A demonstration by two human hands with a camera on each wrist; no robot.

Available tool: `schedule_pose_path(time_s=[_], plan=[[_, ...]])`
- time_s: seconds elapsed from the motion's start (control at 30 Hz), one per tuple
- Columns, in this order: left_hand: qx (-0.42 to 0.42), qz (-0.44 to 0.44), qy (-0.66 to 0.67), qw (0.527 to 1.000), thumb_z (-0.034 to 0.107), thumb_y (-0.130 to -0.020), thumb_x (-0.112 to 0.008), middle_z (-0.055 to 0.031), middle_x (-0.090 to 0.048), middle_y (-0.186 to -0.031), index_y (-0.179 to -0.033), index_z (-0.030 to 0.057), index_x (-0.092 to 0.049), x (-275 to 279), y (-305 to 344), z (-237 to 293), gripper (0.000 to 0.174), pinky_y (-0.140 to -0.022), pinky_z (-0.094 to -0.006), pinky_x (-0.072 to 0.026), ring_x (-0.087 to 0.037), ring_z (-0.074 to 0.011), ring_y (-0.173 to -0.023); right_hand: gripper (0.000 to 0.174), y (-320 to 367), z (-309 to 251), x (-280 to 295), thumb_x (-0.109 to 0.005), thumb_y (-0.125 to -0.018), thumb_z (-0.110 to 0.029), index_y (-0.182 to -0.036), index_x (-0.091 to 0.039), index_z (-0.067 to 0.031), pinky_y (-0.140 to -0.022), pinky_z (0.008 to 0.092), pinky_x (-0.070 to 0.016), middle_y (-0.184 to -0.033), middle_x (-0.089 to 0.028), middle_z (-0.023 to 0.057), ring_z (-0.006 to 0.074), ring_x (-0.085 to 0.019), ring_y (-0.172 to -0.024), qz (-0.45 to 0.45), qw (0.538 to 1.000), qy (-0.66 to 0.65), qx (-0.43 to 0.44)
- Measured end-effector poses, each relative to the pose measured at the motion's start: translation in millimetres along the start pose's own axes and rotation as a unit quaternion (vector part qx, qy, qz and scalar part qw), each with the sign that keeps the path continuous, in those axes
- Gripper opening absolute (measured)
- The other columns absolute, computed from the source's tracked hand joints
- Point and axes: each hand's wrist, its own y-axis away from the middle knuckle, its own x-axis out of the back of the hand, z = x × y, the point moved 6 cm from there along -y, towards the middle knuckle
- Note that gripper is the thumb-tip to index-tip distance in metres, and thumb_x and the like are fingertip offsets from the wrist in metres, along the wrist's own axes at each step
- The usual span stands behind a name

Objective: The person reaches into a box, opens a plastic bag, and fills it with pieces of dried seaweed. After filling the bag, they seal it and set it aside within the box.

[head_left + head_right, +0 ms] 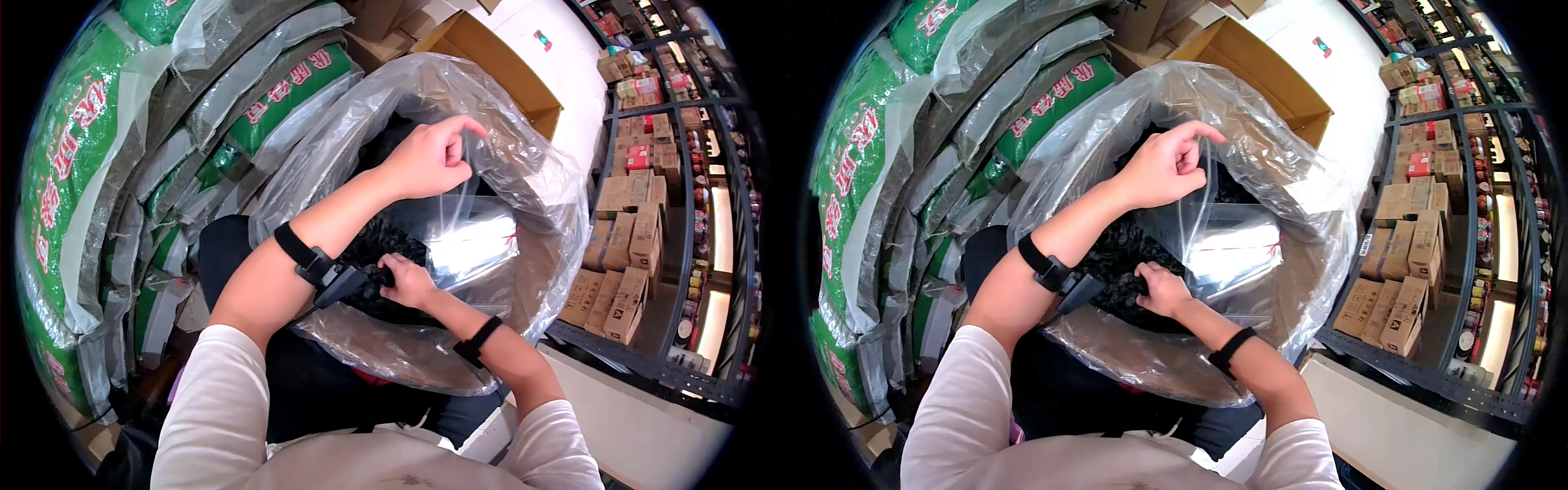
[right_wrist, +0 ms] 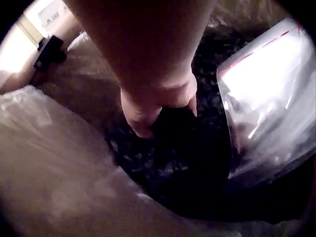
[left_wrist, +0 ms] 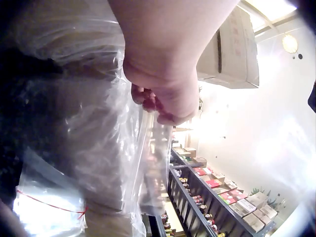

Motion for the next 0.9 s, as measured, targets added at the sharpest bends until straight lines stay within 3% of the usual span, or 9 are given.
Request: schedule_pose_path(time_s=[0.07, 0.23, 0.3, 0.43, 0.53, 0.7, 0.77, 0.8, 0.9], plan=[[0.007, -0.009, 0.015, 1.0, 0.001, -0.074, -0.061, 0.002, -0.044, -0.058, -0.126, 0.0095, -0.052, -2.4, 0.2, -0.3, 0.053, -0.054, -0.024, -0.0383, -0.043, -0.0068, -0.053, 0.051, 11.2, -9.8, 26.3, -0.079, -0.069, -0.013, -0.111, -0.051, -0.0062, -0.078, 0.0406, -0.0495, -0.101, -0.059, 0.0145, 0.0323, -0.061, -0.09, 0.024, 0.99, -0.118, 0.068], [0.03, -0.04, 0.067, 0.997, -0.001, -0.079, -0.064, 0.0031, -0.048, -0.063, -0.146, 0.0136, -0.027, -7.4, 2.3, 2.8, 0.078, -0.056, -0.0219, -0.0391, -0.044, -0.0052, -0.056, 0.042, 63.0, -38.1, 107.7, -0.077, -0.074, -0.009, -0.107, -0.052, -0.0068, -0.074, 0.0278, -0.0443, -0.094, -0.054, 0.0008, 0.0118, -0.051, -0.084, -0.039, 0.953, -0.3, 0.027], [0.037, -0.04, 0.104, 0.993, -0.002, -0.08, -0.064, 0.0029, -0.048, -0.065, -0.152, 0.0145, -0.019, -10.5, 1.7, -3.9, 0.086, -0.057, -0.0214, -0.0394, -0.045, -0.0049, -0.058, 0.04, 88.1, -45.7, 128.0, -0.076, -0.075, -0.004, -0.108, -0.053, -0.0066, -0.077, 0.026, -0.0445, -0.095, -0.054, -0.001, 0.0097, -0.051, -0.087, -0.098, 0.888, -0.448, -0.022], [0.047, -0.04, 0.094, 0.994, -0.001, -0.08, -0.066, 0.0026, -0.048, -0.066, -0.155, 0.0148, -0.011, -6.1, 1.6, -3.8, 0.094, -0.059, -0.0217, -0.0404, -0.045, -0.0048, -0.06, 0.047, 127.7, -49.1, 156.5, -0.075, -0.074, -0.001, -0.114, -0.051, -0.0046, -0.088, 0.0261, -0.0467, -0.113, -0.059, 0.006, 0.0125, -0.056, -0.103, -0.066, 0.823, -0.564, 0.001], [0.045, -0.079, 0.109, 0.99, 0.0, -0.08, -0.068, 0.0025, -0.049, -0.066, -0.155, 0.0151, -0.009, -17.3, 4.0, -7.2, 0.096, -0.06, -0.0223, -0.0418, -0.046, -0.0052, -0.061, 0.057, 141.3, -43.2, 174.5, -0.074, -0.069, -0.009, -0.12, -0.049, -0.003, -0.093, 0.0439, -0.0504, -0.123, -0.057, 0.0156, 0.0268, -0.058, -0.111, 0.032, 0.713, -0.7, -0.005], [0.069, -0.183, 0.106, 0.975, -0.002, -0.079, -0.069, 0.0003, -0.052, -0.068, -0.156, 0.0173, -0.003, -50.3, 18.1, -3.3, 0.103, -0.064, -0.024, -0.0466, -0.052, -0.007, -0.065, 0.041, 126.7, -30.2, 182.4, -0.061, -0.082, -0.019, -0.121, -0.053, -0.0084, -0.107, 0.0508, -0.0372, -0.132, -0.055, 0.0189, 0.0409, -0.05, -0.125, 0.139, 0.607, -0.781, 0.036], [0.073, -0.228, 0.135, 0.962, -0.006, -0.075, -0.068, -0.0004, -0.053, -0.068, -0.156, 0.0182, -0.002, -62.3, 23.4, -4.0, 0.107, -0.065, -0.0246, -0.0469, -0.052, -0.0083, -0.065, 0.042, 117.0, -22.4, 177.8, -0.059, -0.085, -0.02, -0.124, -0.052, -0.0078, -0.107, 0.0495, -0.0382, -0.136, -0.053, 0.0188, 0.0413, -0.05, -0.126, 0.171, 0.554, -0.815, 0.001], [0.097, -0.239, 0.118, 0.959, -0.009, -0.071, -0.068, -0.0016, -0.054, -0.068, -0.156, 0.0181, -0.004, -65.3, 24.8, -5.4, 0.11, -0.066, -0.0264, -0.048, -0.053, -0.0097, -0.066, 0.041, 110.3, -16.9, 175.7, -0.055, -0.088, -0.024, -0.126, -0.055, -0.0089, -0.09, 0.0493, -0.0528, -0.139, -0.05, 0.0159, 0.0401, -0.043, -0.133, 0.171, 0.568, -0.805, -0.017], [0.063, -0.253, 0.059, 0.964, -0.009, -0.07, -0.067, -0.0025, -0.056, -0.068, -0.156, 0.018, -0.006, -64.2, 23.5, -7.2, 0.108, -0.066, -0.028, -0.0488, -0.055, -0.0104, -0.065, 0.044, 104.3, -22.9, 175.3, -0.053, -0.089, -0.026, -0.128, -0.052, -0.0059, -0.09, 0.049, -0.0533, -0.139, -0.049, 0.0193, 0.0398, -0.043, -0.132, 0.139, 0.552, -0.822, 0.017]])
